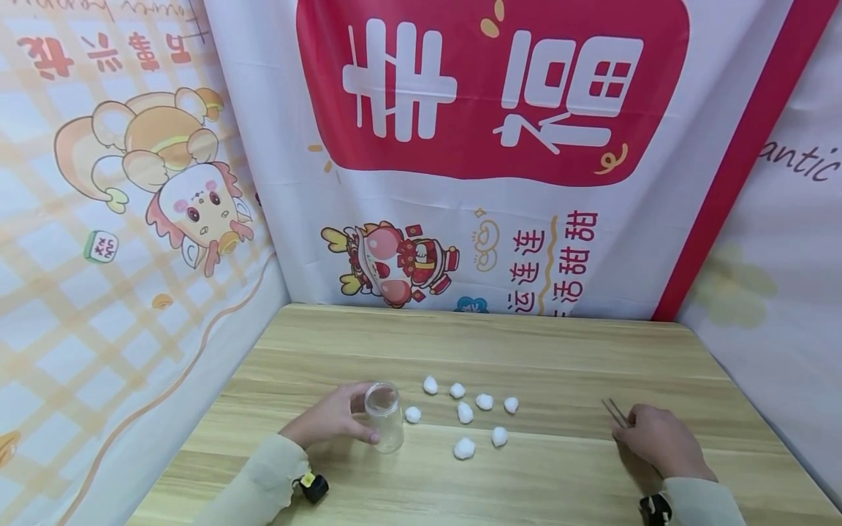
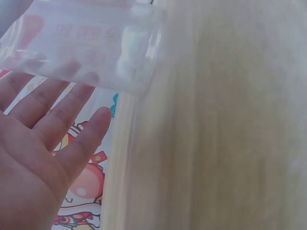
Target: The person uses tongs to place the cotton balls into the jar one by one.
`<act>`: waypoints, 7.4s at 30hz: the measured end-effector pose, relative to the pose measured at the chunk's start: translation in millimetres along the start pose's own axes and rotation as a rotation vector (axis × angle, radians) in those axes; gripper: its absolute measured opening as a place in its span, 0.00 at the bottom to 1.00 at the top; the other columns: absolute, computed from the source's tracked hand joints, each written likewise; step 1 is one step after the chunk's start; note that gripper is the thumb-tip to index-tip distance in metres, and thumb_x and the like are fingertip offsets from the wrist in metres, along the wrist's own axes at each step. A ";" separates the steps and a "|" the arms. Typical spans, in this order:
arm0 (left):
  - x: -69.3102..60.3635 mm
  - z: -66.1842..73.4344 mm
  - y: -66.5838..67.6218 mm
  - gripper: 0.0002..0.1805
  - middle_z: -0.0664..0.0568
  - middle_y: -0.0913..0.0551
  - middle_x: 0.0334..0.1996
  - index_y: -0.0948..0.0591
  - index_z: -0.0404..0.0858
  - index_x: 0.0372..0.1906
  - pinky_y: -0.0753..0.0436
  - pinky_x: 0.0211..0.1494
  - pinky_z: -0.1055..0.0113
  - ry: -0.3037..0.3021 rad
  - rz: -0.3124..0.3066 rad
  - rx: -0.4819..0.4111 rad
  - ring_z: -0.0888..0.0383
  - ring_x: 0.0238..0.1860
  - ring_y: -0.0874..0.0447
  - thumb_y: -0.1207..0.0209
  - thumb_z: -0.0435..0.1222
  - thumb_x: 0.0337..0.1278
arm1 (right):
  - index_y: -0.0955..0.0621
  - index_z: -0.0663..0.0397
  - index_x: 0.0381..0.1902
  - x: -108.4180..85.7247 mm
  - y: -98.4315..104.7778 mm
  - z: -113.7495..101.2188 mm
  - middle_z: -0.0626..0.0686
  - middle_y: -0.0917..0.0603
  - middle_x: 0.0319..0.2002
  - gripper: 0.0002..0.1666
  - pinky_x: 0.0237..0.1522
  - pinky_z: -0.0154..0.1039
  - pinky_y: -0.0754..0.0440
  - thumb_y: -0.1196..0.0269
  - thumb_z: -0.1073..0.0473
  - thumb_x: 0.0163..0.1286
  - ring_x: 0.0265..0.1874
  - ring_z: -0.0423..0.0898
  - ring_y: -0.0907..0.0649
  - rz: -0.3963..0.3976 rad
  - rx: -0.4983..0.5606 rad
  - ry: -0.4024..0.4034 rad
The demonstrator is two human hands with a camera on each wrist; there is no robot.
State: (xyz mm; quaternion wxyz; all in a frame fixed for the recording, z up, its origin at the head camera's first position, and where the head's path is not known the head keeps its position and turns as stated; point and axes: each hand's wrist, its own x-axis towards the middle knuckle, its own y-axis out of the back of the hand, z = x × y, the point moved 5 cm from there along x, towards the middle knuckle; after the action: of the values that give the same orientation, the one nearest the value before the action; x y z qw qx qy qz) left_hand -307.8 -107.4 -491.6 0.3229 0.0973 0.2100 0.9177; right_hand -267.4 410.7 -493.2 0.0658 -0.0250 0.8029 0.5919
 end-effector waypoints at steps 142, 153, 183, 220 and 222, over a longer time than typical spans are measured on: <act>-1.7 -33.9 -10.2 0.35 0.44 0.23 0.60 0.28 0.35 0.65 0.27 0.63 0.59 0.001 0.039 -0.366 0.50 0.60 0.25 0.30 0.27 0.48 | 0.27 0.60 0.59 35.4 -3.9 -45.5 0.59 0.15 0.40 0.18 0.45 0.43 0.17 0.49 0.71 0.73 0.41 0.49 0.14 0.362 1.961 0.412; -3.6 -31.4 -9.5 0.36 0.44 0.24 0.61 0.29 0.34 0.66 0.29 0.65 0.59 0.017 0.043 -0.381 0.50 0.61 0.26 0.30 0.27 0.49 | 0.32 0.57 0.61 36.6 -7.2 -49.5 0.57 0.16 0.41 0.19 0.43 0.47 0.16 0.50 0.70 0.74 0.41 0.50 0.15 0.318 1.951 0.433; -4.4 -32.1 -10.2 0.35 0.44 0.23 0.60 0.29 0.35 0.65 0.28 0.64 0.60 0.000 0.035 -0.362 0.51 0.61 0.25 0.29 0.29 0.50 | 0.31 0.61 0.51 44.5 -28.8 -76.9 0.59 0.17 0.40 0.12 0.44 0.50 0.17 0.48 0.73 0.71 0.43 0.52 0.15 0.318 1.910 0.403; -3.8 -32.1 -10.7 0.36 0.47 0.24 0.61 0.27 0.38 0.65 0.31 0.67 0.59 -0.019 0.030 -0.354 0.50 0.62 0.27 0.28 0.30 0.46 | 0.29 0.55 0.51 57.5 -50.9 -98.3 0.51 0.16 0.40 0.13 0.45 0.44 0.16 0.42 0.65 0.71 0.44 0.48 0.15 0.260 1.656 0.280; -4.0 -32.1 -10.9 0.36 0.46 0.24 0.61 0.27 0.36 0.64 0.31 0.66 0.59 -0.019 0.028 -0.362 0.50 0.62 0.27 0.28 0.30 0.46 | 0.29 0.54 0.52 58.1 -52.6 -99.5 0.51 0.17 0.41 0.14 0.44 0.44 0.16 0.41 0.63 0.71 0.44 0.48 0.16 0.259 1.621 0.254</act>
State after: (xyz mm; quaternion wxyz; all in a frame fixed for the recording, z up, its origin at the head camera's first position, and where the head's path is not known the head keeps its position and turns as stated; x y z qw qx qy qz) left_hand -308.8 -112.6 -525.3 0.3244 0.0492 0.0369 0.9439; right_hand -326.3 302.3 -522.0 -0.0962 0.0561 0.9784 -0.1743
